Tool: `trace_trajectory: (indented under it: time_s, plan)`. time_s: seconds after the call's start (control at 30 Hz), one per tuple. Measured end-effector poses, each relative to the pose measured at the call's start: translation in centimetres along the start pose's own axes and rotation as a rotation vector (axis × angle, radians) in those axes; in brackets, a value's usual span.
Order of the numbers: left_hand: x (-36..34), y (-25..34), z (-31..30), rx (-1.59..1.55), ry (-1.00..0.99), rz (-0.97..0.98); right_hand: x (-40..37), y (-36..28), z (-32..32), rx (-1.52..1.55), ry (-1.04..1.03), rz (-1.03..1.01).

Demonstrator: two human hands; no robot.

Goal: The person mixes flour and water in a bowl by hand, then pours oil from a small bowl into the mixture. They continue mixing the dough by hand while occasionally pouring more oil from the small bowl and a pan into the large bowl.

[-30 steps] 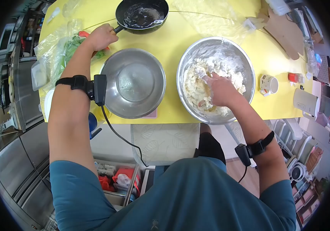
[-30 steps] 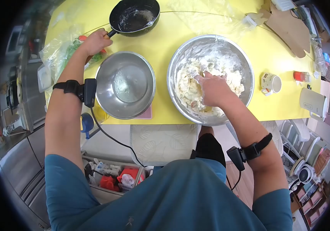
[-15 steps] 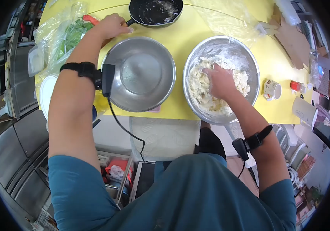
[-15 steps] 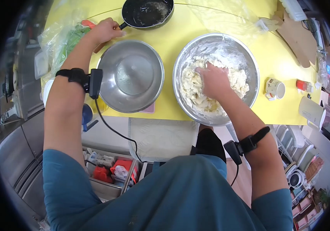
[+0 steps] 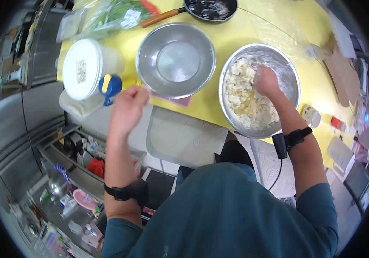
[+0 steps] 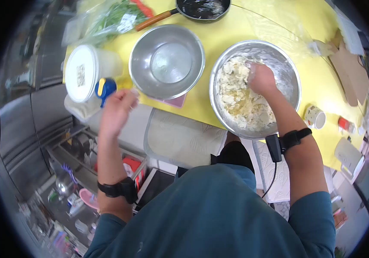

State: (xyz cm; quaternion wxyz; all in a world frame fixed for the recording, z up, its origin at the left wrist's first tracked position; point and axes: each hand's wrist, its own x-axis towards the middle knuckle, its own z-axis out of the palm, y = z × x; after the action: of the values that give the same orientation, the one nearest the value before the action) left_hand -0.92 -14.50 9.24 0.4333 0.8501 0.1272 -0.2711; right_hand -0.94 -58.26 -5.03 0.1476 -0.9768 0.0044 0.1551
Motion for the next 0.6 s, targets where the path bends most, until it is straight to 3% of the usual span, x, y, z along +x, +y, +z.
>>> trace_trajectory:
  time_s: [0.07, 0.2, 0.4, 0.6]
  plan:
    - [-2.0, -2.6, 2.3, -0.107, -0.013, -0.155, -0.4, -0.4, -0.5, 0.066, -0.018, -0.027]
    - [-1.9, -3.5, 7.0, -0.312, 0.038, -0.239, -1.9, 0.8, -0.8, 0.09, 0.007, -0.111]
    - [-0.7, -3.0, 10.8, -0.524, 0.078, -0.295, -4.8, -1.9, -7.0, -0.075, -0.352, -0.057]
    - [-2.8, -3.3, 13.7, -0.641, 0.056, -0.335, -5.0, -2.0, -7.9, -0.21, -0.265, -0.156]
